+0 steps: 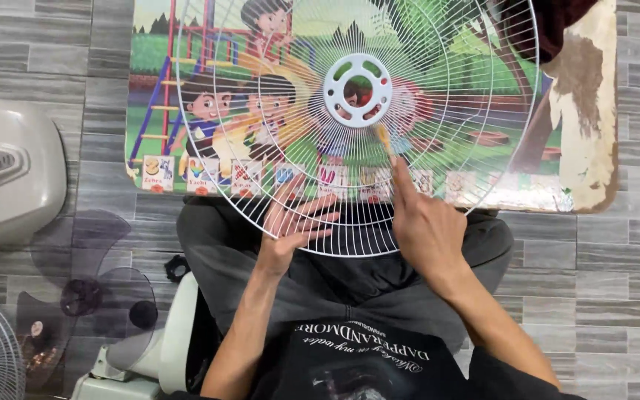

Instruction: Cleaning a metal fan guard using a small brush to remove dust.

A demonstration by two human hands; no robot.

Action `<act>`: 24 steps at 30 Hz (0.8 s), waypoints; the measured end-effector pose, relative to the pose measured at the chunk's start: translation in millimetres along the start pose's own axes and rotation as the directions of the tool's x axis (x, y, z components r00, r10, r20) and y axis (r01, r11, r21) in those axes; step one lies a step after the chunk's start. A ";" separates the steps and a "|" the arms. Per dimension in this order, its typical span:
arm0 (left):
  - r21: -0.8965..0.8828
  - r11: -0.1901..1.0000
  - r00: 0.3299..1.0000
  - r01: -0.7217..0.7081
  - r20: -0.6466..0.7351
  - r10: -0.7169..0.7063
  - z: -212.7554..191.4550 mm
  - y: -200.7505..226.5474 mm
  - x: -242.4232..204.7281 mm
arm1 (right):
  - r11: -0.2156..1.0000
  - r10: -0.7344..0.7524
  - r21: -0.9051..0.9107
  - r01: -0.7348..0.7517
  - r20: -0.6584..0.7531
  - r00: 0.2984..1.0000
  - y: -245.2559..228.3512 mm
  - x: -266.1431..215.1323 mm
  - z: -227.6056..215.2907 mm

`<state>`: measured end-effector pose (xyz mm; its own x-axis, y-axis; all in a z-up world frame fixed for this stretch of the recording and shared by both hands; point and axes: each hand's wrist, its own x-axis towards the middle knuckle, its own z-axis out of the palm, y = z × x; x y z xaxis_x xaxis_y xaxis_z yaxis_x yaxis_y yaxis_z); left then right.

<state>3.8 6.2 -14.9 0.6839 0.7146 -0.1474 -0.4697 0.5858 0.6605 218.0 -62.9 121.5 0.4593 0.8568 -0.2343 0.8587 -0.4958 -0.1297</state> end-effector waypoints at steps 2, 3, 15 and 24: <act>0.006 1.000 1.000 0.001 -0.004 -0.001 -2.6 -4.7 -1.9 | 0.995 0.100 -0.014 -0.099 0.043 0.994 -1.8 3.4 -3.0; 0.006 1.000 1.000 0.003 -0.002 -0.003 -1.2 -3.3 -1.9 | 0.995 0.103 -0.013 -0.102 0.042 0.994 -3.3 10.8 -2.5; 0.015 1.000 1.000 -0.017 0.020 0.016 3.2 -2.1 -4.6 | 0.999 -0.045 -0.031 0.042 -0.117 0.992 4.9 21.9 30.8; 0.009 1.000 1.000 -0.006 0.014 0.006 -0.8 0.0 3.8 | 0.994 0.085 0.069 -0.087 0.034 0.996 2.1 29.8 19.6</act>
<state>5.9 9.2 -16.0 0.6886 0.7128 -0.1332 -0.4689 0.5778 0.6681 229.0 -41.1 95.3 0.5224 0.8065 -0.2770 0.7977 -0.5769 -0.1754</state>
